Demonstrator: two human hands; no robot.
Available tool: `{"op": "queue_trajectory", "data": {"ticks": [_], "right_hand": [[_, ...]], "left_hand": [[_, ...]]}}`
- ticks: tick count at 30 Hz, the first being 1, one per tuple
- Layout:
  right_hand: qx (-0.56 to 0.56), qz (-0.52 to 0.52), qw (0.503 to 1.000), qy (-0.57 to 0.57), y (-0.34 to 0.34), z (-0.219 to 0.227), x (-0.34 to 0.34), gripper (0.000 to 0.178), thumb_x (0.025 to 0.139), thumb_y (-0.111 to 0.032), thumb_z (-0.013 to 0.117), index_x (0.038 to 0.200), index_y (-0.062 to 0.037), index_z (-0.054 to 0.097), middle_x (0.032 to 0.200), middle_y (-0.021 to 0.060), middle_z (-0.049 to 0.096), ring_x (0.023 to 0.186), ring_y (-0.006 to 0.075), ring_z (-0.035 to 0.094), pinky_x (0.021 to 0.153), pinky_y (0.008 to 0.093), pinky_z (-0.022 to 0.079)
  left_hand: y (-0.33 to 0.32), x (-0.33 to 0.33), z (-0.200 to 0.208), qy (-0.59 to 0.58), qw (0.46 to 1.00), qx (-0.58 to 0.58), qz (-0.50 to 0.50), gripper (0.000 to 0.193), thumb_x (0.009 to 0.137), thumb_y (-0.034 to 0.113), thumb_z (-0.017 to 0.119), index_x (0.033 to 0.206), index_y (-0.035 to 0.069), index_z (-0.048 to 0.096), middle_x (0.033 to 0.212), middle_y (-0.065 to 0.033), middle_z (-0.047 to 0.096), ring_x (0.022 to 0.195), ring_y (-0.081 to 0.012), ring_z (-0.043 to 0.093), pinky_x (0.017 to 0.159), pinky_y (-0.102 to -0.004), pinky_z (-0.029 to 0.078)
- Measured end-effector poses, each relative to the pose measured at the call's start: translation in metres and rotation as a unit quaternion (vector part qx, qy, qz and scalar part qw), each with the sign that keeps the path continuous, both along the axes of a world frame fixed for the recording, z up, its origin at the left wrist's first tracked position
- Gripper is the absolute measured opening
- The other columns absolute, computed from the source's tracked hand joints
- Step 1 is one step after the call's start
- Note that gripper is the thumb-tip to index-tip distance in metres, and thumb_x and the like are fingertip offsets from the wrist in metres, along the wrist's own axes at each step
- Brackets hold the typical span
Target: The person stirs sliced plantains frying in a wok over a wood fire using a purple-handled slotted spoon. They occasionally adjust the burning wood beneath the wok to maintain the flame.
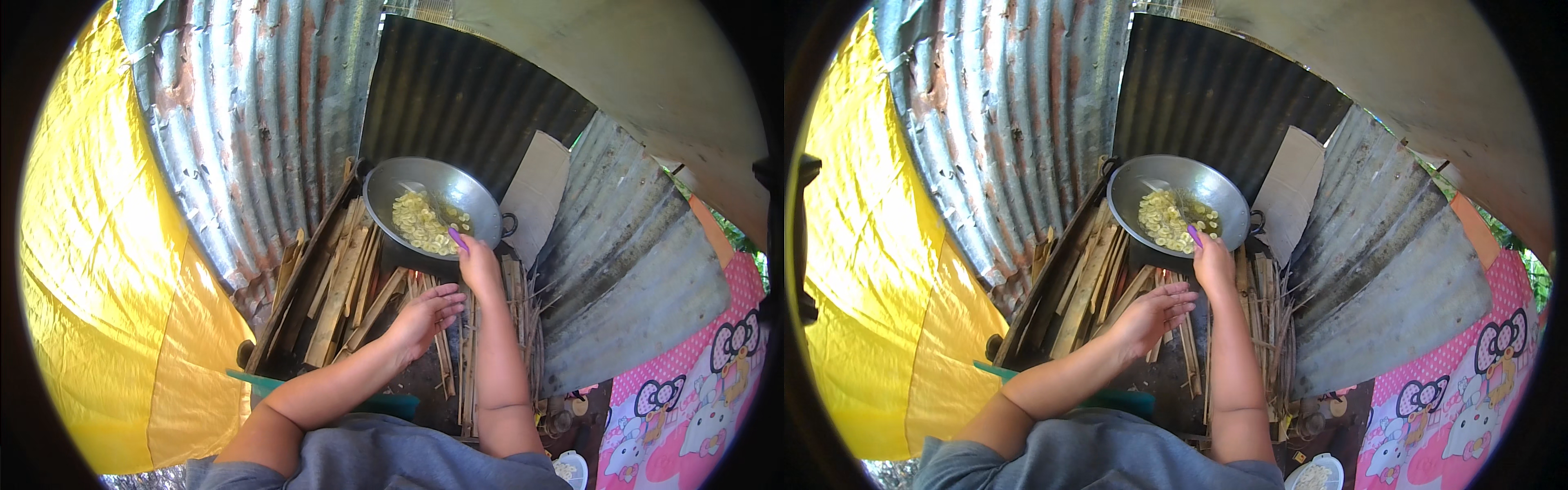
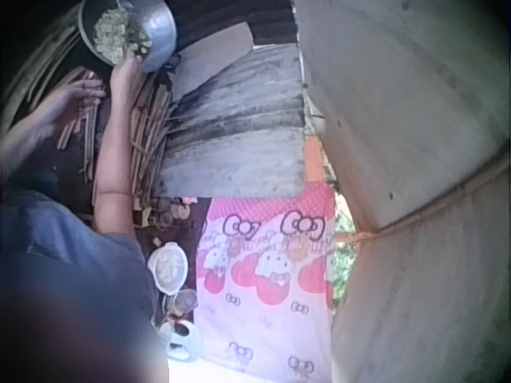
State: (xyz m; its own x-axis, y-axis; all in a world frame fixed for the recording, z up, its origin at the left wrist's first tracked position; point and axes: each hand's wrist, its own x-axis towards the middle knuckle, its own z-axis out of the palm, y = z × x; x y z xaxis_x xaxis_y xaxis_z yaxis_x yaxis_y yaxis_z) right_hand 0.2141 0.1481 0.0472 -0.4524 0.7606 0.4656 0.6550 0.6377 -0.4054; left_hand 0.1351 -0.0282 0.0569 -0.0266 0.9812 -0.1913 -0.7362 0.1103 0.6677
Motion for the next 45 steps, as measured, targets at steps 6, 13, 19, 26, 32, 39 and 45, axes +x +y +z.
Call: {"op": "queue_trajectory", "data": {"ticks": [6,13,19,26,32,39,45], "right_hand": [[-0.007,-0.016,0.997,-0.075,-0.102,0.087,0.075,0.028,0.085,-0.016,0.06,0.112,-0.0118,0.064,0.092,0.0145,0.061,0.087,0.0348,0.06,0.075,0.0416,0.048],[0.029,-0.029,0.997,-0.069,-0.1,0.076,0.054,0.026,0.086,-0.014,0.058,0.111,-0.0164,0.065,0.088,0.013,0.058,0.079,0.0343,0.061,0.069,0.0432,0.049],[-0.007,-0.071,0.995,-0.073,-0.104,0.081,0.087,0.025,0.084,-0.013,0.06,0.108,-0.0128,0.066,0.088,0.0125,0.059,0.082,0.034,0.06,0.072,0.0419,0.048],[0.039,-0.068,0.994,-0.076,-0.085,0.076,0.077,0.022,0.085,-0.012,0.059,0.106,-0.0127,0.066,0.088,0.0139,0.06,0.081,0.0353,0.06,0.071,0.0432,0.049],[-0.029,-0.113,0.986,-0.12,-0.088,0.076,0.09,0.023,0.084,-0.014,0.06,0.106,-0.0121,0.067,0.09,0.0141,0.061,0.083,0.0342,0.061,0.073,0.0424,0.049],[-0.025,-0.128,0.991,-0.009,-0.03,0.043,0.087,0.024,0.088,-0.017,0.057,0.11,-0.0142,0.065,0.096,0.0162,0.061,0.089,0.0351,0.061,0.076,0.0449,0.048],[-0.011,-0.155,0.988,0.024,-0.006,0.016,0.068,0.028,0.09,-0.02,0.052,0.114,-0.0072,0.059,0.094,0.0216,0.061,0.088,0.0397,0.06,0.074,0.05,0.048]], "left_hand": [[0.0,-0.002,-0.008,-0.011,1.0,0.002,0.002,0.033,0.093,0.014,0.048,0.126,0.007,0.046,0.119,-0.0066,0.058,0.106,-0.0156,0.056,0.092,-0.0296,0.04],[0.007,0.027,-0.006,0.005,0.998,0.007,-0.054,0.034,0.093,0.014,0.047,0.126,0.008,0.046,0.121,-0.0061,0.057,0.107,-0.0154,0.055,0.091,-0.0294,0.04],[0.001,0.021,-0.002,0.021,0.999,-0.027,-0.036,0.036,0.093,0.013,0.047,0.128,0.007,0.044,0.121,-0.0057,0.057,0.106,-0.0151,0.055,0.091,-0.0297,0.04],[-0.001,0.031,-0.002,-0.005,0.996,0.007,-0.085,0.037,0.092,0.013,0.048,0.128,0.007,0.043,0.12,-0.0062,0.057,0.108,-0.0159,0.054,0.093,-0.0302,0.039],[-0.005,0.022,-0.001,0.0,0.999,-0.041,-0.006,0.036,0.093,0.013,0.047,0.128,0.005,0.044,0.118,-0.006,0.058,0.106,-0.0153,0.054,0.091,-0.0293,0.039],[-0.007,0.029,0.002,0.003,0.998,-0.008,-0.062,0.036,0.093,0.013,0.048,0.128,0.007,0.043,0.12,-0.0058,0.057,0.107,-0.0153,0.055,0.091,-0.0296,0.039],[-0.007,0.027,0.002,0.011,0.998,-0.02,-0.06,0.035,0.092,0.012,0.048,0.127,0.007,0.044,0.117,-0.005,0.059,0.105,-0.0143,0.055,0.091,-0.0291,0.039]]}}
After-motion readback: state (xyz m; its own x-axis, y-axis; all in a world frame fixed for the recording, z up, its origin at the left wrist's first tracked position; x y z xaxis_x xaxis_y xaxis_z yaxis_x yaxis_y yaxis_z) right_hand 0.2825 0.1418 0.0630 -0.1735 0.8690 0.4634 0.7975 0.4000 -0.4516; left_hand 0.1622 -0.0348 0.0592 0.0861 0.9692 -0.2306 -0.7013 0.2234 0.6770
